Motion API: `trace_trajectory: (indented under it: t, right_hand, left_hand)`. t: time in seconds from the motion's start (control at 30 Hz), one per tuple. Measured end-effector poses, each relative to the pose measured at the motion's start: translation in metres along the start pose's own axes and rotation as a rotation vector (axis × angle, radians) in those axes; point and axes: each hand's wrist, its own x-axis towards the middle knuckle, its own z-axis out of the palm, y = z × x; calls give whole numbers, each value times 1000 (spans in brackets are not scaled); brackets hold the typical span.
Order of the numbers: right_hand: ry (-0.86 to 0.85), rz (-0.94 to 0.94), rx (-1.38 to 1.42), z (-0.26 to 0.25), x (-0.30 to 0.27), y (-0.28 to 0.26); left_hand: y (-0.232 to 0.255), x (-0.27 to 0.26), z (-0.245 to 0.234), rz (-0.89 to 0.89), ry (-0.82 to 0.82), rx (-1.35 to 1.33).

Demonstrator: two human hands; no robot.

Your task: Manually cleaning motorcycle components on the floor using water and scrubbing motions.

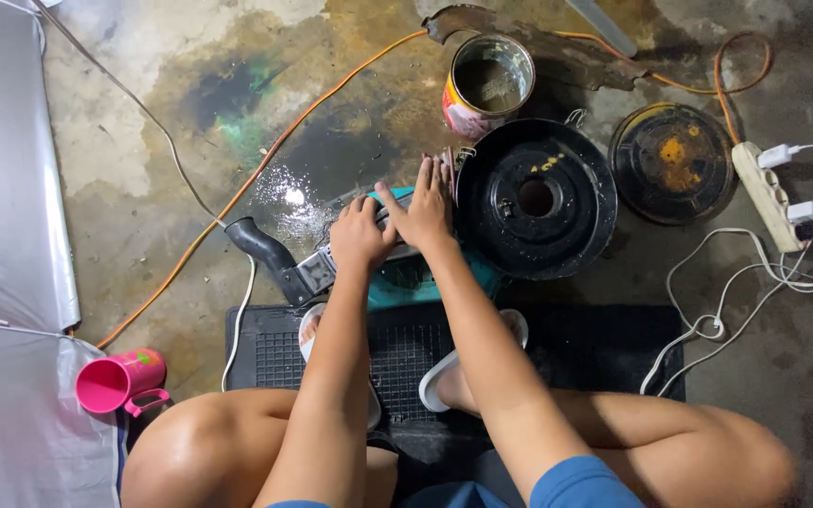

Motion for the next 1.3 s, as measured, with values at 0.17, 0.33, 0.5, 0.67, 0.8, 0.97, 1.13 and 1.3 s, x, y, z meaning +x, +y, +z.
trace_trajectory:
  t: [0.17, 0.33, 0.5, 0.67, 0.8, 0.97, 1.13, 1.3]
  right_hand:
    - [10, -73, -8, -31, -42, -22]
    - [2, -136, 26, -35, -94, -10]
    - [86, -189, 7, -21, -48, 5]
    - [-2, -133, 24, -9, -15, 11]
    - [96, -257, -7, -22, -55, 8]
    - [-4, -221, 45, -39, -85, 7]
    - [46, -224, 24, -19, -33, 7]
    - [-59, -164, -10, -25, -13, -1]
  left_hand:
    - [4, 1, -2, -25, 11, -13]
    - [-1, 5, 9, 9, 112, 32]
    - [6, -7, -6, 23, 62, 16]
    - [11, -4, -10, 11, 136, 2]
    - [4, -1, 0, -14, 77, -27]
    - [6, 1, -8, -21, 21, -11]
    - [8, -5, -6, -16, 16, -37]
    - [17, -8, -29, 6, 97, -5]
